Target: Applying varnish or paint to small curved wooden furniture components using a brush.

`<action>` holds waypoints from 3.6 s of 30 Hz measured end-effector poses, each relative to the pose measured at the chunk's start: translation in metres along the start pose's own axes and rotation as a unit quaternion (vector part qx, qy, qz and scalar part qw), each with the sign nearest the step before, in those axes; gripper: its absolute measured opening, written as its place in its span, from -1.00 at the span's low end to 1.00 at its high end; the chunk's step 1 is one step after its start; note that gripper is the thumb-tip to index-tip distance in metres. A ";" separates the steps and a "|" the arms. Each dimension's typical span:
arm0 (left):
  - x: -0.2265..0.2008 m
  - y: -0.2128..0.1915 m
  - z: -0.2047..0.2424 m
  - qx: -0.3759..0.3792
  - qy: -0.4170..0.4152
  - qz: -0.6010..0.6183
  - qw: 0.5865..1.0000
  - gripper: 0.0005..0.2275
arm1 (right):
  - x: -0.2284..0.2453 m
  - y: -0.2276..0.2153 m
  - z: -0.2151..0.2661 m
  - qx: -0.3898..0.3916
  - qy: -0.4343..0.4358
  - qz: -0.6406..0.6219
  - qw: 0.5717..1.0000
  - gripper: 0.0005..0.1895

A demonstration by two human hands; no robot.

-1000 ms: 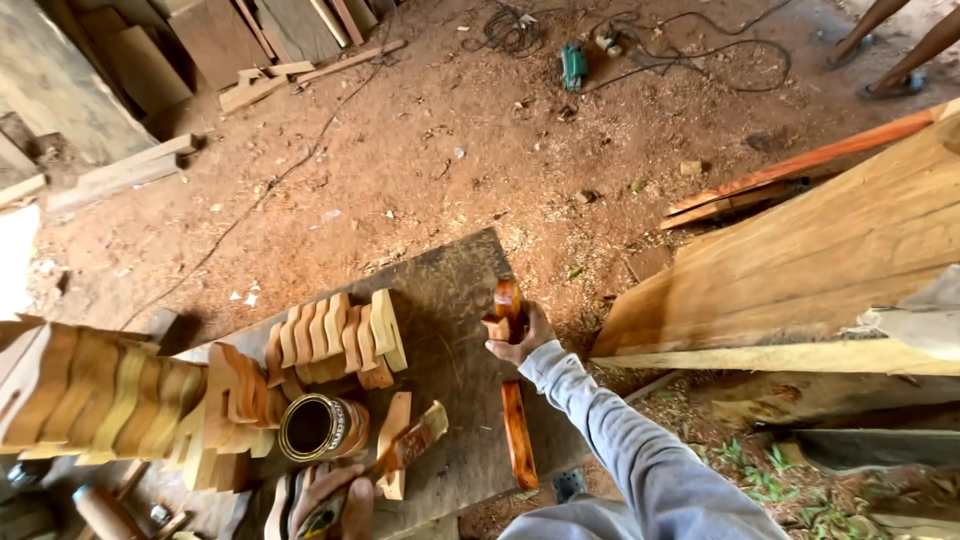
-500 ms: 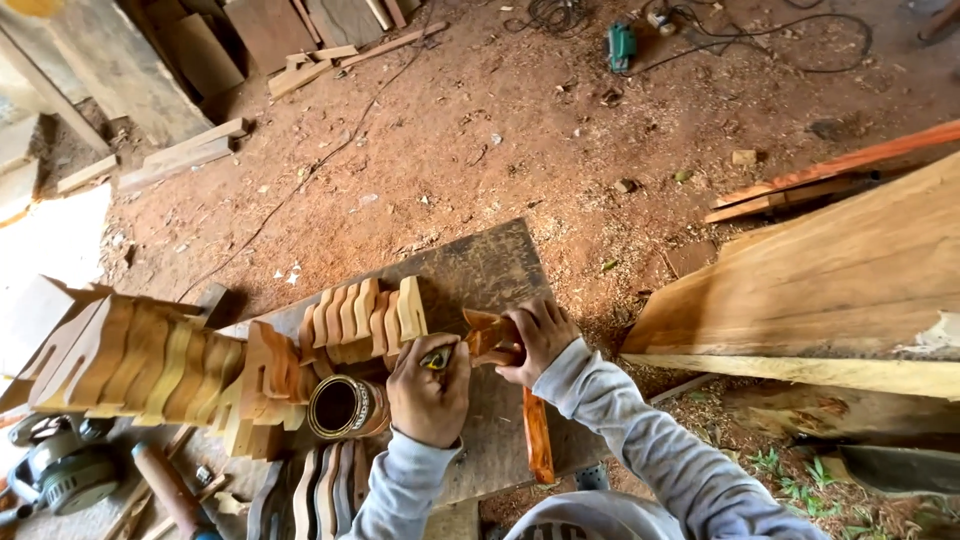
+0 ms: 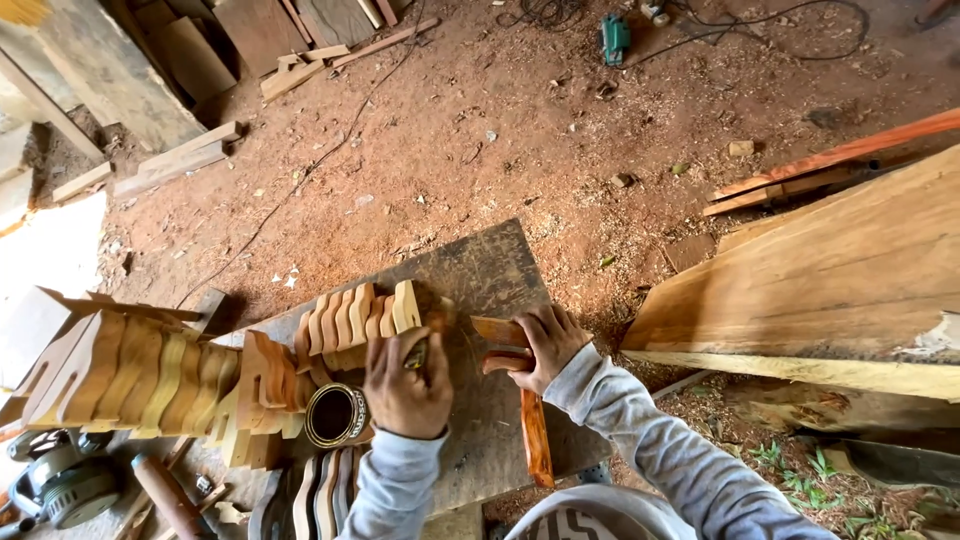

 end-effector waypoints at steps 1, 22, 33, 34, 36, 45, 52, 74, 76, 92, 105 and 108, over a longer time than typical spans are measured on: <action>-0.005 -0.007 -0.002 -0.014 0.031 -0.011 0.999 -0.92 | -0.003 0.001 0.003 -0.003 0.008 -0.007 1.000 -0.14; -0.043 0.003 -0.002 -0.012 -0.014 -0.009 1.000 -0.96 | -0.007 0.003 0.012 -0.008 0.016 -0.042 0.999 0.47; -0.016 -0.015 0.001 -0.072 -0.025 0.003 0.997 -0.97 | -0.008 -0.027 0.009 -0.067 0.015 -0.076 0.995 0.37; -0.035 -0.014 0.003 -0.035 -0.014 0.050 0.998 -0.97 | -0.009 -0.020 0.010 -0.052 0.000 -0.059 0.997 0.38; -0.056 -0.002 0.012 0.001 -0.003 0.098 0.995 -0.94 | -0.010 -0.016 0.007 -0.036 -0.017 -0.042 0.998 0.43; -0.056 -0.003 0.012 0.030 0.056 -0.010 0.998 -0.94 | -0.017 -0.019 0.007 0.010 0.008 -0.042 0.999 0.42; -0.037 0.010 0.025 0.061 0.075 -0.012 0.995 -0.91 | -0.020 -0.019 0.007 -0.012 -0.001 -0.066 0.998 0.37; -0.048 -0.016 0.022 0.027 0.165 0.059 0.984 -0.90 | -0.045 -0.002 0.020 0.265 0.407 -0.504 0.714 0.22; -0.067 -0.012 0.026 0.057 0.162 0.062 0.983 -0.89 | -0.036 -0.005 0.017 0.259 0.418 -0.537 0.685 0.24; -0.054 -0.032 0.011 0.004 0.146 0.083 0.986 -0.92 | -0.082 0.075 0.064 0.208 0.405 -0.692 0.560 -0.13; -0.037 -0.021 0.041 -0.103 -0.058 0.268 0.956 -0.90 | -0.052 0.049 0.048 0.261 0.255 -0.836 0.410 -0.62; -0.031 -0.008 0.051 -0.120 -0.146 0.383 0.904 -0.86 | -0.051 0.049 0.041 0.238 0.172 -0.832 0.471 -0.79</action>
Point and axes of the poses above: each hand's wrist, its own z-axis away from the middle knuckle, its own y-axis out of the palm, x = y × z, the point moved 7 cm from there along -z, towards the middle knuckle, and after that the axes turned 1 degree about z, right-handed, at the moved point
